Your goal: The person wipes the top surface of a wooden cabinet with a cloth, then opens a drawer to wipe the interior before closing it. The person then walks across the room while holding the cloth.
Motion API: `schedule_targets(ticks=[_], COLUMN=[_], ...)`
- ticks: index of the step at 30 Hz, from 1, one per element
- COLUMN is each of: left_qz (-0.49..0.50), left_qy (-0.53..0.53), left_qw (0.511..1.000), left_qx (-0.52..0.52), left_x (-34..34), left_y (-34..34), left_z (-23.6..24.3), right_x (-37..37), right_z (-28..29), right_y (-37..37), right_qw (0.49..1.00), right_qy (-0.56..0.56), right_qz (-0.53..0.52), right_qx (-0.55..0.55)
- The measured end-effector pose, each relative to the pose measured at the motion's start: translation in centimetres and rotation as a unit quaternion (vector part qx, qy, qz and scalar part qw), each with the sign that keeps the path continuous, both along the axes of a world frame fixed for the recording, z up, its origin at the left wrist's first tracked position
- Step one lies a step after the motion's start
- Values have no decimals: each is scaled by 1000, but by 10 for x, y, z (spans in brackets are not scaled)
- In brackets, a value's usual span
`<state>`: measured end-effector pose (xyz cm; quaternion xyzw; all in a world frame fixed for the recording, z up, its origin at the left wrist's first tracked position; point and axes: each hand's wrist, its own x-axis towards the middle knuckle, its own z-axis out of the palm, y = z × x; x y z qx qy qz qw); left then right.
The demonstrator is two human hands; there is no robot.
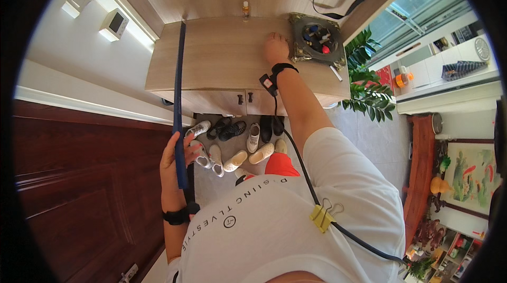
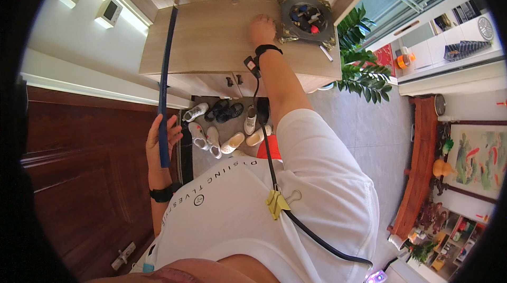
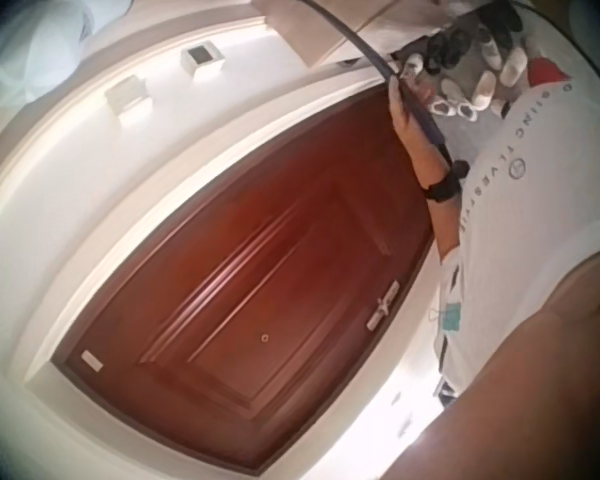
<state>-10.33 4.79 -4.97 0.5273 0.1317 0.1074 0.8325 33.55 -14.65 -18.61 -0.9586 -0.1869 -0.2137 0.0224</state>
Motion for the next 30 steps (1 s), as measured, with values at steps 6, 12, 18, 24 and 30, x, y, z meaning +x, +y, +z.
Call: schedule_targets(ticks=[6, 12, 18, 24, 30], left_qz=[-44, 48, 50, 46, 68], left_qy=[51, 159, 200, 193, 235], left_qw=[991, 986, 975, 976, 967], left_qx=[-115, -31, -88, -90, -63], left_x=[5, 14, 27, 36, 33], left_y=[-1, -23, -39, -49, -52], left_z=[16, 15, 3, 4, 2], right_x=[65, 99, 44, -75, -15], right_z=[-1, -21, -10, -3, 9], right_y=[17, 34, 39, 1, -23], right_qw=[995, 997, 969, 869, 964], right_qy=[79, 36, 52, 195, 139], right_qz=[-29, -11, 221, 447, 201], right_qx=[51, 60, 101, 86, 101])
